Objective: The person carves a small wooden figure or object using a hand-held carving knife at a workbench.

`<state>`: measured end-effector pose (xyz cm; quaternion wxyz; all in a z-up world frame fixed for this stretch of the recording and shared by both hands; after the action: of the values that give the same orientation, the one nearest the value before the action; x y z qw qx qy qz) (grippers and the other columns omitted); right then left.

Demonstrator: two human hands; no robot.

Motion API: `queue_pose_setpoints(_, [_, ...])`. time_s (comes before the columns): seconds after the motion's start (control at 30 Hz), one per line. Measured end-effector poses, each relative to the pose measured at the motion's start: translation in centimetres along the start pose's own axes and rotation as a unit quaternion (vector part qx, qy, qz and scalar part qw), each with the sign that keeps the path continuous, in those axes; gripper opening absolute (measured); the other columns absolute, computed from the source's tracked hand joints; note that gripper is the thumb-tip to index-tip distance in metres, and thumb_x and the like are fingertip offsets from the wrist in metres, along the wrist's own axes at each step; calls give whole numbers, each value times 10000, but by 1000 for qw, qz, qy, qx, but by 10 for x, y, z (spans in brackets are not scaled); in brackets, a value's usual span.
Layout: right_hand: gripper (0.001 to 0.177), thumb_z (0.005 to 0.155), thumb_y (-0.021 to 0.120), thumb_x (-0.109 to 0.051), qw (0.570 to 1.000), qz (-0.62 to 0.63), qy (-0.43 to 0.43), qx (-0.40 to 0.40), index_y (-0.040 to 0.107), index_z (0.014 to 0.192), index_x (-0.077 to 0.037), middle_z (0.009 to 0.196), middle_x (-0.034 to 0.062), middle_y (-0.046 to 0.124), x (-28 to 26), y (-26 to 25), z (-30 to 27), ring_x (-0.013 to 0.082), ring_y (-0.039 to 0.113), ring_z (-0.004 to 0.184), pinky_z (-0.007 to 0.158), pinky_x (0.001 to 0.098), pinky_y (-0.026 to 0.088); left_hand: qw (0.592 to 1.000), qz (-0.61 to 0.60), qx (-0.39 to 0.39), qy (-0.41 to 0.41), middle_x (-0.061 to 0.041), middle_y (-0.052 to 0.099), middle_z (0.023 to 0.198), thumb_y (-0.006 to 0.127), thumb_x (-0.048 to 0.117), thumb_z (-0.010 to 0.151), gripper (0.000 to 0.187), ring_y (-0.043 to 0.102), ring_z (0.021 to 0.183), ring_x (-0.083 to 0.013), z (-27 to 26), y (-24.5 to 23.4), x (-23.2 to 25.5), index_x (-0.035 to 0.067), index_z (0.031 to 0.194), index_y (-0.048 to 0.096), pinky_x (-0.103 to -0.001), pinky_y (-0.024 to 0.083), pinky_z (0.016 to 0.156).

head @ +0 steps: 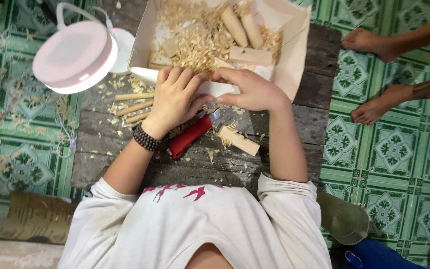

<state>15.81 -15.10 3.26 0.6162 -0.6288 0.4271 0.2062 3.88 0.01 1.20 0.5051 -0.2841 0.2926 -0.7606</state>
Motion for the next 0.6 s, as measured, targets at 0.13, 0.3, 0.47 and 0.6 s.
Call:
queue_pose_setpoints(0.13, [392,905,756,-144,997,-35,2,69,632,1257,-23,1081,222,719,-5,13,-11,452,679,1068,953,571,494,1000,-13,-9,-10,-111,575,1121,786,340,908,474,540,1176,-322,-3,-13,7,110,1292,630,-447,350,1091])
queue_pose_setpoints(0.3, [558,885,744,27,926,-238,-109,272,562,1405,-58,1358,156,587,-23,51,-41,396,554,1297,1070,521,486,999,-49,3,-20,-188,559,1359,786,263,909,502,497,1339,-446,-31,-55,26,96,1357,632,-515,424,1108])
queue_pose_setpoints(0.47, [429,955,779,-154,908,-188,-116,357,600,1327,-37,1340,111,602,-23,85,-97,379,462,1341,1154,536,357,970,-209,-115,-55,-52,644,700,610,144,1023,62,702,717,-285,-78,-94,32,102,994,646,-397,566,756])
queue_pose_setpoints(0.6, [540,989,717,-361,924,-169,-79,333,561,1368,-10,1312,149,589,6,123,-122,371,483,1277,1124,535,350,973,-179,-131,-60,-116,712,759,636,140,993,156,729,733,-329,-109,-93,41,63,1129,628,-456,559,718])
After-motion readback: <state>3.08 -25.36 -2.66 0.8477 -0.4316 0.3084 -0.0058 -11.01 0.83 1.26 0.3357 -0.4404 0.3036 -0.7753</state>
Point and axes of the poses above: each hand's wrist, its own z-axis towards the middle knuckle, its own y-axis out of the palm, x = y × z, the point moved 4 cm from there along z, towards the middle knuckle
